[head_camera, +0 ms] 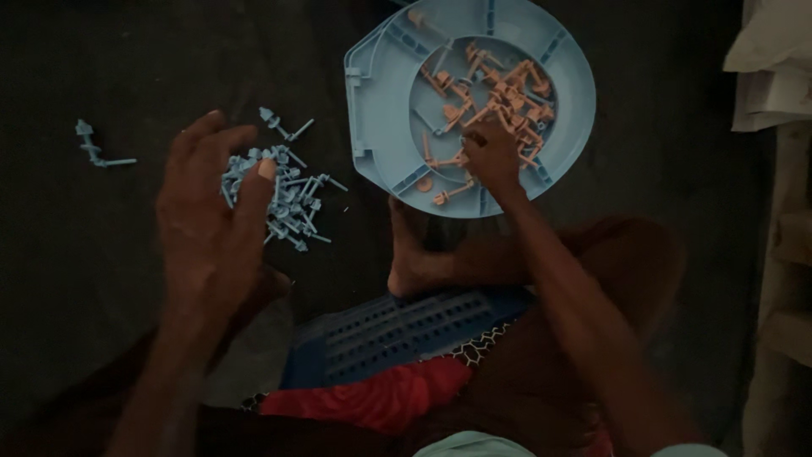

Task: The person sits on the floor and assembles small plastic components by hand. They pick up a grey piece and an orange piece, fit them together, and place the finished assembly into a blue plastic container. The process is repeated continuously.

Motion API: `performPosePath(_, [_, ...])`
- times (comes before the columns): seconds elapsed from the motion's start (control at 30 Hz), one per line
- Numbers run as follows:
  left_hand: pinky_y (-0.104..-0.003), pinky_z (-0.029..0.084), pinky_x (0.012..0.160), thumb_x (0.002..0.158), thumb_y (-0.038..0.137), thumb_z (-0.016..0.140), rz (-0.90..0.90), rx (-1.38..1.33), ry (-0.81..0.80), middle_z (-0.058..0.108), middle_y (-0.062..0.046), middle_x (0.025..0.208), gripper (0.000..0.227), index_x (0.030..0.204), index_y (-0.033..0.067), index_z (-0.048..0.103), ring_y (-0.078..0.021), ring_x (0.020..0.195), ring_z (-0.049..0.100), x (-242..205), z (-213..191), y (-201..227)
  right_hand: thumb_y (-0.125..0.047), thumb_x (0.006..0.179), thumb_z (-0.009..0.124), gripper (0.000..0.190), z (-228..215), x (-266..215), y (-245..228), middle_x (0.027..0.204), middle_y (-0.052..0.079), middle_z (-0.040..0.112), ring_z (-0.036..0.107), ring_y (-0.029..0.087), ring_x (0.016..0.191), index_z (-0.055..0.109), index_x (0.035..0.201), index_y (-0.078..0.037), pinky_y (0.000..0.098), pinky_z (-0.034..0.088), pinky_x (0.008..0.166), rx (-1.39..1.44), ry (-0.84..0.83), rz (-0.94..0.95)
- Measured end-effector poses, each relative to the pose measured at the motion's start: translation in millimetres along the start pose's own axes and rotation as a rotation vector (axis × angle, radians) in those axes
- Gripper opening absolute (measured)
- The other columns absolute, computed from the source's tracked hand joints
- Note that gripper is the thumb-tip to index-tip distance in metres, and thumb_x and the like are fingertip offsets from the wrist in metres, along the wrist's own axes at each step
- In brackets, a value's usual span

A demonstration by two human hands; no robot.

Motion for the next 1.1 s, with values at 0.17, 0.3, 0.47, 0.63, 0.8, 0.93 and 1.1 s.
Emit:
performPosePath(0.17, [-0.050,0.051,0.097,0.106,0.031,0.060,-0.098,0.008,-0.002,0.050,-0.025,0.154,0.040,0.133,0.0031,0.064,-0.0401,0.134,0.058,1,3,-3,-0.006,0.096,0.067,0.014,-14,6,3,0.082,0.008,0.064,0.056,0.012,0.068,0.075,0.104,0.001,0.0305,0.046,0.059,0.489,-0.016,0.165])
performPosePath(0.3, [-0.051,0.051,0.105,0.110,0.027,0.061,-0.001,0.081,-0.008,0.051,-0.027,0.155,0.037,0.136,0.0014,0.065,-0.0421,0.141,0.054,4,3,-2,-0.003,0.091,0.064,0.011,-28,3,15,0.068,0.005,0.060,0.049,0.010,0.046,0.070,0.100,0.000,0.0277,0.033,0.039,0.761,0.036,0.621])
performPosePath(0.47, [-0.046,0.056,0.086,0.106,0.030,0.060,-0.131,0.075,-0.035,0.049,-0.027,0.152,0.039,0.134,0.0020,0.063,-0.0400,0.134,0.055,4,8,-9,-0.001,0.092,0.062,0.007,-36,3,10,0.066,0.005,0.058,0.049,0.009,0.047,0.069,0.094,0.001,0.0277,0.037,0.041,0.597,0.010,0.544])
performPosePath(0.63, [-0.044,0.056,0.089,0.108,0.030,0.061,-0.097,0.107,-0.032,0.049,-0.027,0.153,0.039,0.135,0.0022,0.063,-0.0381,0.134,0.057,7,7,-5,-0.016,0.095,0.061,0.011,-35,0,-2,0.067,0.001,0.060,0.053,0.009,0.051,0.070,0.093,-0.010,0.0263,0.039,0.044,0.730,-0.048,0.626])
performPosePath(0.8, [-0.040,0.059,0.076,0.104,0.028,0.060,-0.153,0.066,-0.045,0.047,-0.027,0.152,0.039,0.133,0.0029,0.062,-0.0374,0.130,0.057,7,9,-5,-0.019,0.095,0.062,0.020,-37,-4,-9,0.074,0.009,0.060,0.056,0.019,0.057,0.061,0.081,-0.006,0.0334,0.042,0.050,1.615,-0.039,0.616])
performPosePath(0.93, [-0.043,0.057,0.082,0.106,0.028,0.061,-0.127,0.095,-0.042,0.050,-0.027,0.153,0.039,0.135,0.0023,0.063,-0.0377,0.129,0.060,7,9,-3,-0.025,0.096,0.067,0.019,-30,-2,1,0.081,0.006,0.063,0.056,0.016,0.061,0.064,0.087,-0.007,0.0295,0.041,0.051,1.471,0.001,0.693])
performPosePath(1.1, [-0.044,0.058,0.085,0.104,0.028,0.060,-0.119,0.035,-0.047,0.049,-0.027,0.153,0.040,0.133,0.0011,0.065,-0.0408,0.137,0.055,6,10,-3,-0.021,0.096,0.074,0.014,-7,22,-8,0.088,0.008,0.059,0.058,0.022,0.074,0.068,0.099,-0.008,0.0372,0.046,0.062,0.364,-0.024,0.209])
Point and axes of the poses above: each hand's wrist, its own x-axis towards the middle knuckle, its own z-axis out of the palm, y = z × x, the point moved 3 cm from there along x, towards the middle knuckle
